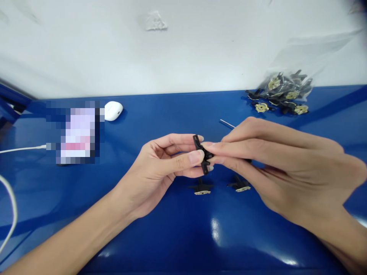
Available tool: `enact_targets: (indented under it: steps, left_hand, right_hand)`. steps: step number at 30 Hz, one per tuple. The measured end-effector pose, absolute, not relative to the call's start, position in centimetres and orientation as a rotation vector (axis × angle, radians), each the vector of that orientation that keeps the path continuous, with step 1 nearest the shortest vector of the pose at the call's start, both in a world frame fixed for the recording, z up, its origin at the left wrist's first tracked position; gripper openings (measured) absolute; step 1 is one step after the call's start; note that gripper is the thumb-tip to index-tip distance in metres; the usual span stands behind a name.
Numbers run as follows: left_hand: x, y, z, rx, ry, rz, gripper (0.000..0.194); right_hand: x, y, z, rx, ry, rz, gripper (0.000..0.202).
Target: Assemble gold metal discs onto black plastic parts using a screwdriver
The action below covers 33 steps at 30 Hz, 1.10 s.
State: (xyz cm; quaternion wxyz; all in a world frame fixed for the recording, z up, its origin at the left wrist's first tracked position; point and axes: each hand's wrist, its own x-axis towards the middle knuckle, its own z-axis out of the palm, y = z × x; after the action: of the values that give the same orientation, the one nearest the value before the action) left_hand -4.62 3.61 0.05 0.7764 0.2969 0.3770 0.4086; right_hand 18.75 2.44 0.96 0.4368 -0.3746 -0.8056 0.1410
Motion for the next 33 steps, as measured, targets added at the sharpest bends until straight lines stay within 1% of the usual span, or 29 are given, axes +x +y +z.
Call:
enact_targets:
  steps: [5,11,16,20,24,29,33]
  left_hand:
    - [-4.8,3.7,0.0,0.657,0.83,0.868,0.023]
    - [-4.7,3.8,0.4,0.65,0.828,0.882,0.026]
    - [-4.5,3.7,0.4,0.642,0.802,0.895,0.024]
    - [-4.6,3.7,0.4,0.634,0.795,0.903,0.023]
    - [-4.6,3.7,0.3,0.628,0.775,0.897,0.021]
    - [-4.5,3.7,0.3,0.608,0.746,0.9,0.019]
    - [-4.6,3.7,0.2,0.604,0.719,0.9,0.019]
  right_hand:
    - [18.7,2.5,0.9,-1.02,-1.971,0.47,0.027]
    - [18.6,2.5,0.4,-0.916,-1.848,0.613,0.027]
    - [18.3,2.5,0.0,-0.901,-1.834,0.591,0.027]
    - [18.1,2.5,-0.2,-0.845,-1.851,0.518,0.022]
    - [18.3,2.4,-0.2,-0.916,-1.896,0.514,0.025]
    - [18.6,2.5,-0.1,-0.887,-1.926,0.502,0.029]
    - [18.3,2.6,0.2,-0.927,-1.932,0.48,0.027]
